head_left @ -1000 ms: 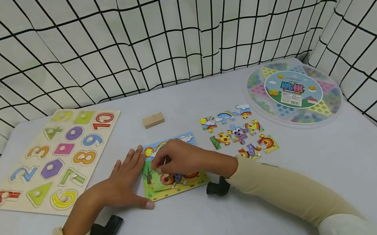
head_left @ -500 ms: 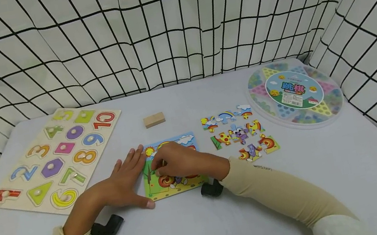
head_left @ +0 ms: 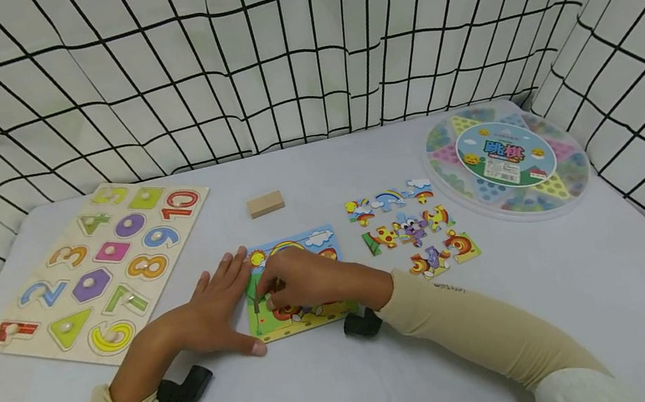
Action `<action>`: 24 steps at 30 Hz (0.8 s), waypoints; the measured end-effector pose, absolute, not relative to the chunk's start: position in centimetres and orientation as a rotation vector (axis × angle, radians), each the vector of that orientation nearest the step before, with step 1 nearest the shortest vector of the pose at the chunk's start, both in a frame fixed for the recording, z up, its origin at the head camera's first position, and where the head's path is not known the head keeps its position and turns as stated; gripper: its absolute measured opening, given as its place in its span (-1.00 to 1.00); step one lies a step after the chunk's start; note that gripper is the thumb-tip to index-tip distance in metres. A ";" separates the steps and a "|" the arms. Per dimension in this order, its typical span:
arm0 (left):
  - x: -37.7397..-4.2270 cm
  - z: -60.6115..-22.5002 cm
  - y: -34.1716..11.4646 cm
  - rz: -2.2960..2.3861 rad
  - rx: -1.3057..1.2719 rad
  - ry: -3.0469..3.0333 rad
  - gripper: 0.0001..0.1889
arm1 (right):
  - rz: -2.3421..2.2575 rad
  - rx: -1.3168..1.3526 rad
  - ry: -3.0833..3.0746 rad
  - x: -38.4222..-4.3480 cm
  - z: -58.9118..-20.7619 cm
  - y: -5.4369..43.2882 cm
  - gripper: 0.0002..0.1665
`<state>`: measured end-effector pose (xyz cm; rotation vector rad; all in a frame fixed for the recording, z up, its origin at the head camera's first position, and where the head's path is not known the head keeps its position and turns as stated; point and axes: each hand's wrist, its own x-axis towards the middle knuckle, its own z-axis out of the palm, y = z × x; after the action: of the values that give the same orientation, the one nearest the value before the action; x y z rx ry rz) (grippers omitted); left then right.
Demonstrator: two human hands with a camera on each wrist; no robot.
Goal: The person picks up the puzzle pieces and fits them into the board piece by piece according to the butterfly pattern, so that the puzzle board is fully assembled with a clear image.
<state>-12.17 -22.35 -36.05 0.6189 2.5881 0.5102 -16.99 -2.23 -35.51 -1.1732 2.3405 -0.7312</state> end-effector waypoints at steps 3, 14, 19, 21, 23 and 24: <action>-12.1 -36.0 -22.3 0.510 0.622 2.589 0.41 | -0.695 -1.201 2.356 -16.9 -35.4 -2.3 -0.79; -12.3 -36.4 -22.6 0.504 0.635 2.598 0.41 | -0.652 -1.140 2.421 -16.5 -35.5 -2.8 -0.78; -12.2 -36.4 -22.6 0.516 0.630 2.594 0.41 | -0.650 -1.100 2.449 -16.3 -35.5 -3.0 -0.79; -12.2 -36.3 -22.5 0.524 0.629 2.590 0.41 | -0.645 -1.084 2.462 -16.2 -35.4 -3.1 -0.80; -12.2 -36.3 -22.5 0.528 0.628 2.589 0.41 | -0.644 -1.083 2.468 -16.1 -35.4 -3.1 -0.80; -12.2 -36.3 -22.5 0.530 0.630 2.590 0.40 | -0.644 -1.084 2.471 -16.1 -35.4 -3.2 -0.80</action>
<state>-12.24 -22.47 -36.26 0.6297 2.5896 0.5297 -16.08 -3.16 -35.41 -1.0845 2.4706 -0.6441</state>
